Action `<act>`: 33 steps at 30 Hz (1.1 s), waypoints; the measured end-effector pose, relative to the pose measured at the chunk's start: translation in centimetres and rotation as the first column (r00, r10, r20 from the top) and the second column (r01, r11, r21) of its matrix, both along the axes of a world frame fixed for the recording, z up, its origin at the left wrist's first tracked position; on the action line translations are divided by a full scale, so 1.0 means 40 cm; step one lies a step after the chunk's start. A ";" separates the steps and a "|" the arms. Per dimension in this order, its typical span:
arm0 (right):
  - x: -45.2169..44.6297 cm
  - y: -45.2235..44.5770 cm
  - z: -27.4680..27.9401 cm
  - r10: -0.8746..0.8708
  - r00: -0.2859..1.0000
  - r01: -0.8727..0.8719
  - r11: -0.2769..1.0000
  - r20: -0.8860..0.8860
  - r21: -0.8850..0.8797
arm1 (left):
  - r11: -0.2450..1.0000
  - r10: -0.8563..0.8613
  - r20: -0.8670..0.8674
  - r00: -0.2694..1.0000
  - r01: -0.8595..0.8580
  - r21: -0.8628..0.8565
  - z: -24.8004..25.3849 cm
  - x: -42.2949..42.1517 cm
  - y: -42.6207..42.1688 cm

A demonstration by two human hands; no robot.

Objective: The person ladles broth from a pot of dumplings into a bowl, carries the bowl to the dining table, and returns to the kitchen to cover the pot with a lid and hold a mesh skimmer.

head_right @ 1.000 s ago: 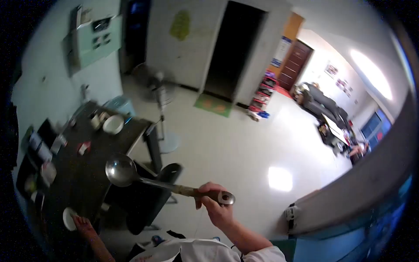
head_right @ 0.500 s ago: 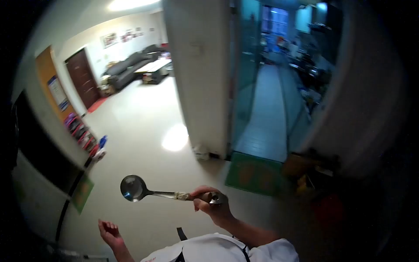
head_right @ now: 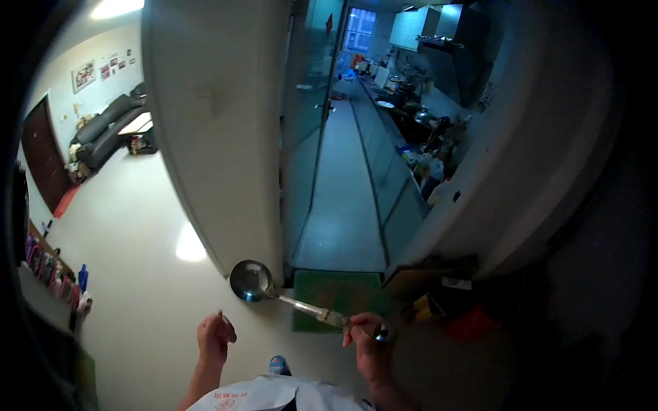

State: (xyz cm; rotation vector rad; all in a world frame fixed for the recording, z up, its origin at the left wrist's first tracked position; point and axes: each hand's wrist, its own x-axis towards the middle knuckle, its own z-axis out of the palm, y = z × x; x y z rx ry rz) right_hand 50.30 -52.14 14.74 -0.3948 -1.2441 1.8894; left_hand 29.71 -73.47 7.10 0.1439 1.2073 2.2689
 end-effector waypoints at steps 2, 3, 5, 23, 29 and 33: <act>-0.047 0.050 0.011 -0.093 0.995 0.092 0.995 0.032 0.030 | 0.993 -0.114 0.079 0.990 0.116 -0.019 0.026 -0.084 0.113; -0.058 0.077 0.006 -0.155 0.987 0.154 0.988 0.050 0.033 | 0.985 -0.164 0.109 0.980 0.170 -0.043 0.035 -0.118 0.178; -0.077 0.130 -0.004 -0.260 0.964 0.258 0.966 0.065 0.037 | 0.951 -0.298 0.125 0.947 0.305 -0.046 0.037 -0.179 0.296; -0.565 1.193 -0.010 -0.412 0.809 0.374 0.911 0.419 0.175 | 0.494 -0.856 0.116 0.504 0.863 -0.105 0.097 -0.427 1.504; -0.792 1.543 -0.121 -0.498 0.835 0.386 0.833 0.234 0.397 | 0.455 -0.890 0.006 0.456 0.889 -0.043 0.068 -0.621 1.855; -0.968 1.748 -0.089 -0.369 0.891 0.370 0.928 0.263 0.046 | 0.280 -0.959 -0.063 0.276 0.957 -0.072 0.019 -0.814 2.099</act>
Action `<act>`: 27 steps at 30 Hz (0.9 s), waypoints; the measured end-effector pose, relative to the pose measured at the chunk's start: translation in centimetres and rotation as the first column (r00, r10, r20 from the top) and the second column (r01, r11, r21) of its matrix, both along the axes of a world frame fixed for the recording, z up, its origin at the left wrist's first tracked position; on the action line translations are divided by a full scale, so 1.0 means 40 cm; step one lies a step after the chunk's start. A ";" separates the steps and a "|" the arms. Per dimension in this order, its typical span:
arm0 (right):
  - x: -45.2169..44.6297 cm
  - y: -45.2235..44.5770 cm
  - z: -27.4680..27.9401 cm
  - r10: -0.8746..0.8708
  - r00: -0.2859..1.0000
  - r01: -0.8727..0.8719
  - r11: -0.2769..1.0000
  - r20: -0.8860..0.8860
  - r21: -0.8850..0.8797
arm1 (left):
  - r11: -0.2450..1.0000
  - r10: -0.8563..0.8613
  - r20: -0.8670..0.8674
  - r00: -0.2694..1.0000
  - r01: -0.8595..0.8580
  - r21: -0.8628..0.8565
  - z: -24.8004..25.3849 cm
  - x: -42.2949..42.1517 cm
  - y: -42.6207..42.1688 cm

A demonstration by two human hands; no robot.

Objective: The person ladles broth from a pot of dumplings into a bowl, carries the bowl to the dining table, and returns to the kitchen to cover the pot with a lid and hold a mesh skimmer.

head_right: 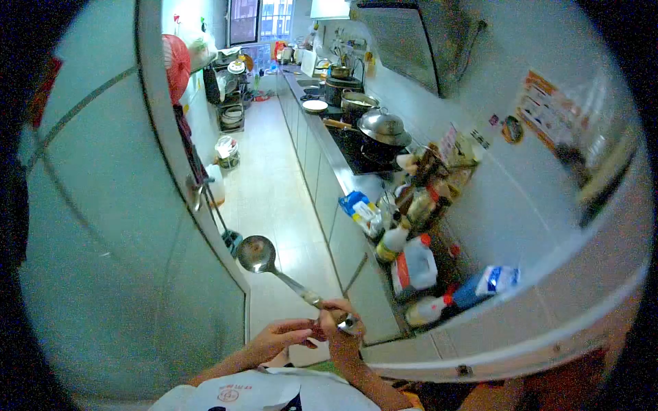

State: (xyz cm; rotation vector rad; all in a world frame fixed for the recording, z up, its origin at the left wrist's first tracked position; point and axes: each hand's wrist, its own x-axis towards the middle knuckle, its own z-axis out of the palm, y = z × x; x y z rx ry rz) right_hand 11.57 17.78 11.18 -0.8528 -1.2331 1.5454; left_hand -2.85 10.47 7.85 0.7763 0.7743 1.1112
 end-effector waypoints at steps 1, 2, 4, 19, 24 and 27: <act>-0.058 0.062 -0.009 -0.047 0.997 0.048 0.999 -0.063 0.018 | 0.998 -0.053 -0.037 0.998 0.054 0.024 0.006 -0.062 0.074; -0.112 0.138 -0.025 -0.086 0.989 0.091 0.995 -0.124 0.042 | 0.997 -0.073 -0.039 0.997 0.072 -0.024 0.037 -0.118 0.141; -0.181 0.267 -0.039 -0.122 0.960 0.149 0.985 -0.253 0.090 | 0.999 -0.046 -0.088 0.995 0.046 0.000 0.043 -0.216 0.275; -0.587 1.131 0.007 -0.370 0.882 0.373 0.927 -0.291 -0.048 | 0.986 0.158 -0.106 0.982 -0.162 -0.026 0.057 -0.723 1.231; -0.728 1.441 0.064 -0.381 0.870 0.398 0.917 -0.313 -0.012 | 0.922 0.371 -0.133 0.919 -0.381 -0.065 0.030 -0.968 1.378; -0.797 1.600 0.063 -0.419 0.842 0.463 0.884 -0.340 0.058 | 0.873 0.437 -0.155 0.886 -0.459 -0.167 -0.052 -1.140 1.433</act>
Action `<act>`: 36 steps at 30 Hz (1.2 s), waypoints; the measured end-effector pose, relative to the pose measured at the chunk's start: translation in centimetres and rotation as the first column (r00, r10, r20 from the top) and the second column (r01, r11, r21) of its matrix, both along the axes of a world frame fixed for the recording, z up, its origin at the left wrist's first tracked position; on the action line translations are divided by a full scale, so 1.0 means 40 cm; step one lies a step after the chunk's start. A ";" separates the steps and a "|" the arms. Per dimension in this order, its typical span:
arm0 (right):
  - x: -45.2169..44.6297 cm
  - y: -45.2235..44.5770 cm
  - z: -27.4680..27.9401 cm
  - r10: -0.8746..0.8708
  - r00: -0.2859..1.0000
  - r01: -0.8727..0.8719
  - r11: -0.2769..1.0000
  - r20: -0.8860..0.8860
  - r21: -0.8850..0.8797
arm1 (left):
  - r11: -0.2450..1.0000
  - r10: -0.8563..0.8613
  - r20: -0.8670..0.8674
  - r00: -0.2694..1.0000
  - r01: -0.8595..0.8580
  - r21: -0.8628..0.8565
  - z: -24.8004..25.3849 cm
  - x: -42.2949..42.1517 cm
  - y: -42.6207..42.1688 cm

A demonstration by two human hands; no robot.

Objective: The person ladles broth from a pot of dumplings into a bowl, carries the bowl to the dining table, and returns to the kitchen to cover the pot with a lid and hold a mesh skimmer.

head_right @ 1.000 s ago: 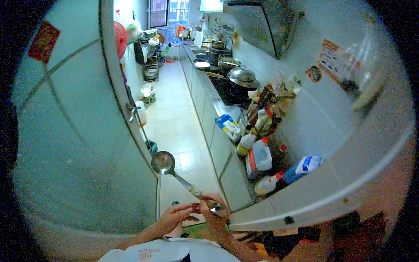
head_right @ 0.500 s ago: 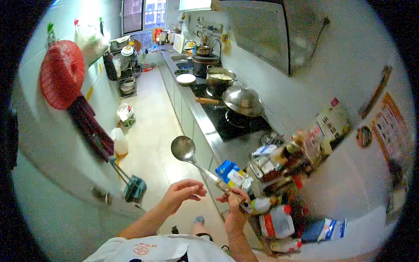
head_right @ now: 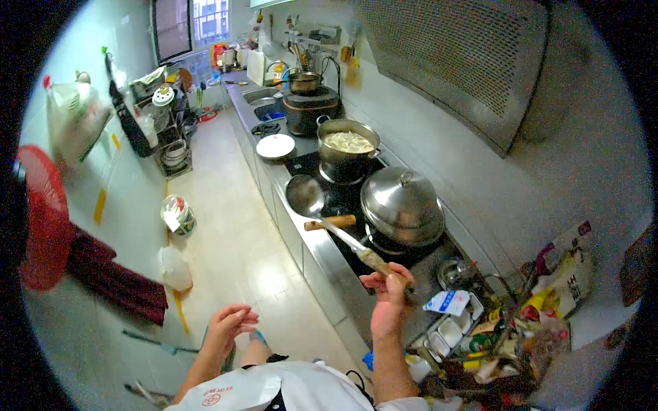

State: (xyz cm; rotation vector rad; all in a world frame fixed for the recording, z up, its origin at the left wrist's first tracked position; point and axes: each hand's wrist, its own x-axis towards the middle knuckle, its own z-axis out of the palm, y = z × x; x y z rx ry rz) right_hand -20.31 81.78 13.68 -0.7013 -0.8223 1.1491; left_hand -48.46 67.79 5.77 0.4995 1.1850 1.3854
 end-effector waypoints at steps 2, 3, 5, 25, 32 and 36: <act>-0.051 0.095 -0.007 -0.073 0.997 0.071 0.996 0.036 0.061 | 0.998 0.042 0.034 0.999 -0.040 -0.038 -0.043 -0.117 0.066; -0.077 0.145 -0.006 -0.125 0.990 0.119 0.989 0.071 0.086 | 0.996 0.060 0.054 0.997 -0.057 -0.063 -0.053 -0.173 0.107; -0.136 0.240 -0.015 -0.254 0.960 0.239 0.962 0.116 0.128 | 0.998 0.055 0.080 0.995 -0.052 -0.046 -0.080 -0.282 0.199; -0.445 0.968 -0.026 -0.214 0.707 0.149 0.977 0.674 0.154 | 0.879 -0.476 0.044 0.879 0.477 -0.019 0.039 -0.657 1.128; -0.481 1.144 -0.066 -0.154 0.560 0.081 0.988 0.814 0.131 | 0.904 -0.412 0.162 0.897 0.424 -0.048 0.003 -0.697 1.364; -0.519 1.210 -0.083 -0.262 0.391 0.156 0.964 0.883 0.217 | 0.842 -0.521 0.179 0.835 0.536 -0.051 -0.016 -0.707 1.484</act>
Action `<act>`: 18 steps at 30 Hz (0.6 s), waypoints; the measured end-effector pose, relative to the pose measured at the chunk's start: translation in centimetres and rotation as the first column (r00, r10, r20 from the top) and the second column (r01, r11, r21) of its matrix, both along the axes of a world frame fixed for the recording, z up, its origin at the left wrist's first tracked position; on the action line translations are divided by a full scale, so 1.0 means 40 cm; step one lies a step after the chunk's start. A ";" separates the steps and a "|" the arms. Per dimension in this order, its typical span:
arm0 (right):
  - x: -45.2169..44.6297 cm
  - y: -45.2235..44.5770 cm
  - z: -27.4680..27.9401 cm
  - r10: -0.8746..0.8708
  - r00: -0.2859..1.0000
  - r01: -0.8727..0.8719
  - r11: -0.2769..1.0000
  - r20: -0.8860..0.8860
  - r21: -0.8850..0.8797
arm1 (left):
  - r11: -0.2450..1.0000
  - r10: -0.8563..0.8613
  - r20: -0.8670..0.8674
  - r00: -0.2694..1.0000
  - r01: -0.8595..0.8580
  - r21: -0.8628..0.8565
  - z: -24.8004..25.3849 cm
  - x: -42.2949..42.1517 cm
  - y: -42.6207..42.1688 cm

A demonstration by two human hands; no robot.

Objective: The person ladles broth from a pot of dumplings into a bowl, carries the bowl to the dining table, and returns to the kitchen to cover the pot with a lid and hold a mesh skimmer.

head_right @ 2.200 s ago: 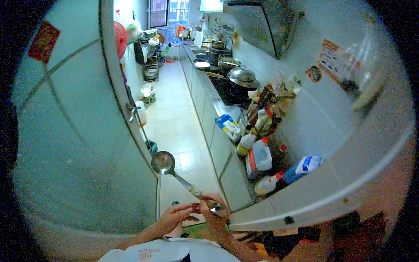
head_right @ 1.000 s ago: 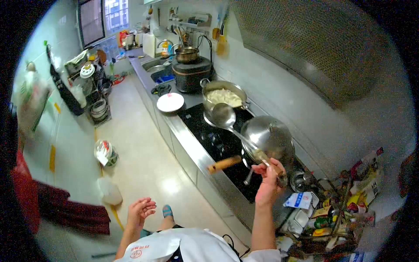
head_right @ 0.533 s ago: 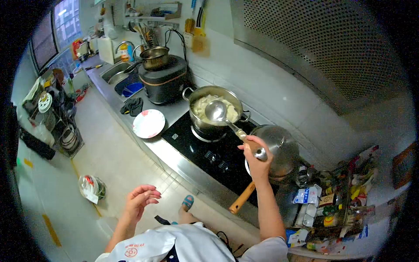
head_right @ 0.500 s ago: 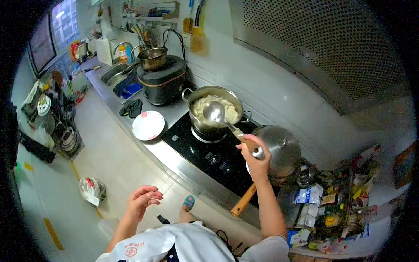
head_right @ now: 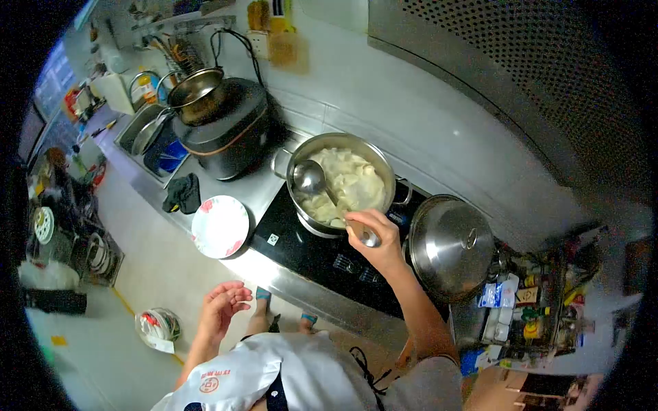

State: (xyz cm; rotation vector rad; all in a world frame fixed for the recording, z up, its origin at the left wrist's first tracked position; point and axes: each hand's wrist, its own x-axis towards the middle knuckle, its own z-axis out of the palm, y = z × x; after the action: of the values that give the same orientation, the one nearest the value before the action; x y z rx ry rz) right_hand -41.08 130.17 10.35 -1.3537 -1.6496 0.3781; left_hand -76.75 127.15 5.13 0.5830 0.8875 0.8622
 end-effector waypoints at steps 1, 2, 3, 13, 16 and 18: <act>-0.011 0.015 0.010 -0.029 0.999 0.028 1.000 0.028 0.004 | 1.000 -0.021 -0.013 1.000 0.021 0.000 0.000 -0.005 0.035; -0.021 0.028 0.016 -0.059 0.997 0.058 0.998 0.053 0.010 | 0.999 -0.039 -0.022 0.999 0.039 0.003 0.000 -0.014 0.068; -0.025 0.046 0.011 -0.092 0.994 0.089 0.995 0.067 0.039 | 0.998 -0.055 -0.030 0.998 0.055 0.008 -0.001 -0.024 0.104; -0.006 0.063 -0.031 -0.504 0.776 0.493 0.860 -0.380 -0.133 | 0.970 -0.241 -0.028 0.970 0.242 0.030 0.015 -0.091 0.350; -0.023 0.020 0.015 -0.618 0.659 0.612 0.772 -0.428 -0.171 | 0.956 -0.289 -0.038 0.957 0.290 0.033 0.019 -0.092 0.370; -0.037 -0.017 0.043 -0.675 0.551 0.661 0.712 -0.490 -0.238 | 0.947 -0.319 -0.022 0.947 0.320 0.029 0.015 -0.089 0.373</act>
State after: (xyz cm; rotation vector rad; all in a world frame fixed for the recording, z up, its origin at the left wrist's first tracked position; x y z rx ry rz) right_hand -42.56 129.50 12.07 -1.5953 -0.5628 0.2797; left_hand -80.33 142.08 5.74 0.7409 0.7685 0.5786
